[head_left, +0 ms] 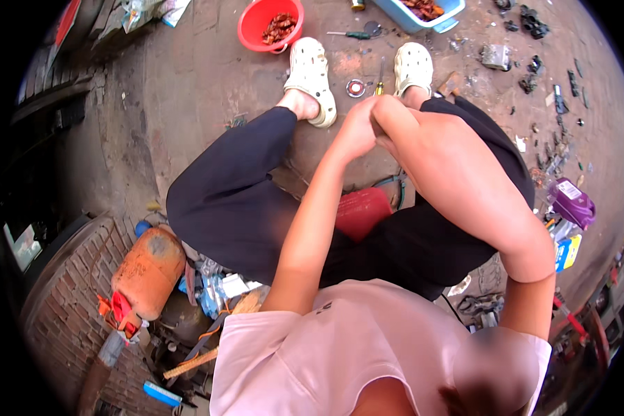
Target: The person sits on a low stool and uses a hammer and screwdriver to work on a small circular electrical component. They repeatedly strike the component with the hammer, then use the screwdriver to pry or adjust parts, and place the component into a red bowl.
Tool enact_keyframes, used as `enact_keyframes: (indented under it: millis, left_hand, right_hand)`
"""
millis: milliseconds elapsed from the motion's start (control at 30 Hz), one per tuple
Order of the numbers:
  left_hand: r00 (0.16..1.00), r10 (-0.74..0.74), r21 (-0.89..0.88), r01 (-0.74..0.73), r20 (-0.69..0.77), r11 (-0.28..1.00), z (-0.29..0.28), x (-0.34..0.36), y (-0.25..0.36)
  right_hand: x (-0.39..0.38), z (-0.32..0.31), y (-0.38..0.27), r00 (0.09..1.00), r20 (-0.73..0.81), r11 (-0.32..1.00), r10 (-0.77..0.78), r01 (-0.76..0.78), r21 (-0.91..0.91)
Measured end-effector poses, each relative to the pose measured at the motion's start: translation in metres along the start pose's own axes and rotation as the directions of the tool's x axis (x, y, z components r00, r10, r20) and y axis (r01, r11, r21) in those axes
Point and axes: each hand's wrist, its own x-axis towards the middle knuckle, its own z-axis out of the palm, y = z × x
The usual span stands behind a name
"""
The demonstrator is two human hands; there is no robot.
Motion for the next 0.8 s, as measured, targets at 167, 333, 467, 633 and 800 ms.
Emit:
enact_keyframes:
  millis: [167, 333, 467, 633, 800]
  left_hand:
    - [0.997, 0.043, -0.032, -0.041, 0.061, 0.999, -0.012, -0.028, 0.084]
    - [0.98, 0.169, 0.211, -0.188, 0.109, 0.959, -0.024, -0.041, 0.146]
    - [0.993, 0.117, 0.29, -0.111, -0.005, 0.951, -0.034, -0.028, 0.152]
    - [0.995, 0.083, 0.383, -0.059, -0.047, 0.922, -0.047, -0.02, 0.139]
    - [0.991, 0.075, 0.295, -0.04, -0.11, 0.955, -0.052, -0.011, 0.133]
  right_hand:
    - [0.015, -0.015, 0.006, 0.96, -0.215, 0.849, 0.178, -0.039, 0.528]
    - [0.015, -0.009, -0.011, 0.906, -0.414, 0.792, 0.081, 0.193, 0.579]
    - [0.013, 0.002, 0.017, 0.871, -0.471, 0.799, 0.139, 0.182, 0.573]
    - [-0.038, 0.022, -0.01, 0.732, -0.681, 0.991, 0.025, 0.073, 0.115]
    - [-0.185, 0.067, -0.013, 0.497, -0.866, 0.997, -0.048, 0.078, -0.01]
